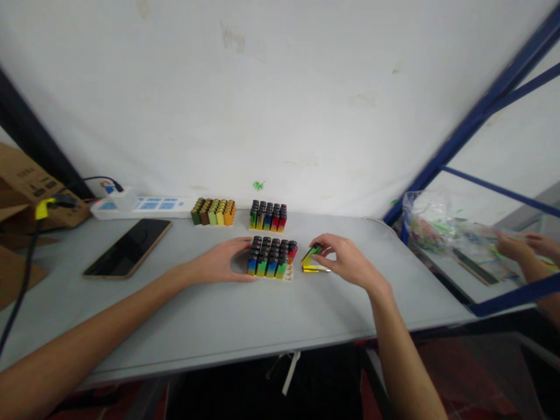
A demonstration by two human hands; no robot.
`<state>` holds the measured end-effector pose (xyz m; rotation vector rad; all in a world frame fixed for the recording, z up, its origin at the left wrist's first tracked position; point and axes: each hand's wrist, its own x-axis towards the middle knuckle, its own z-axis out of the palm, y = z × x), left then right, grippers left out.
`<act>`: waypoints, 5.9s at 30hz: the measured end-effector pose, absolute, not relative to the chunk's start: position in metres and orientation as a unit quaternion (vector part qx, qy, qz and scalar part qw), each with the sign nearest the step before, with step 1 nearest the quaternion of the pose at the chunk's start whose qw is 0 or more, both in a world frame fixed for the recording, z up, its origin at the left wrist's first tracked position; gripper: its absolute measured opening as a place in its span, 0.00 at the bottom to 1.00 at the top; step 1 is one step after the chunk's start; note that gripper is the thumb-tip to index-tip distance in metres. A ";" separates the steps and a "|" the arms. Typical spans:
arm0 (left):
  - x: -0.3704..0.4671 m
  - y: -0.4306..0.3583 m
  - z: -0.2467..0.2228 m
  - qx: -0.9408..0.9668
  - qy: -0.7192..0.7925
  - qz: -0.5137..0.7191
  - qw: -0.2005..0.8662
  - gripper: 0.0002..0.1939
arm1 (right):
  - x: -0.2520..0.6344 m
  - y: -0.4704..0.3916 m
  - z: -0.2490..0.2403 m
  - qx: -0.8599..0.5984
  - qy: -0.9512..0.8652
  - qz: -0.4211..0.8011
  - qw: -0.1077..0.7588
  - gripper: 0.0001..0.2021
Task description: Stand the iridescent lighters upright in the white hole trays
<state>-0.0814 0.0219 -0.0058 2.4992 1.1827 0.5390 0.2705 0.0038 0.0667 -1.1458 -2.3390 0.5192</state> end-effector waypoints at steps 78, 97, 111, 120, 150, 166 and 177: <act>-0.081 0.022 -0.008 0.882 0.398 0.196 0.156 0.40 | 0.264 0.001 0.064 -0.328 -0.870 0.258 0.263 0.08; -0.082 0.023 -0.011 0.880 0.387 0.217 0.170 0.42 | 0.237 -0.003 0.052 -0.321 -0.867 0.202 0.324 0.03; -0.081 0.023 -0.009 0.872 0.395 0.226 0.181 0.41 | 0.240 -0.007 0.058 -0.327 -0.887 0.184 0.268 0.05; -0.081 0.024 -0.011 0.873 0.384 0.239 0.181 0.41 | 0.237 -0.006 0.055 -0.363 -0.886 0.149 0.246 0.09; -0.081 0.043 -0.035 0.818 0.480 0.312 0.061 0.31 | 0.130 0.116 0.061 -0.477 -0.857 0.058 0.183 0.42; -0.077 0.039 -0.029 0.839 0.448 0.288 0.109 0.36 | 0.128 0.117 0.046 -0.449 -0.881 0.059 0.139 0.37; -0.068 0.033 -0.044 0.842 0.437 0.284 0.141 0.36 | 0.145 0.094 0.044 -0.472 -0.867 0.066 0.143 0.36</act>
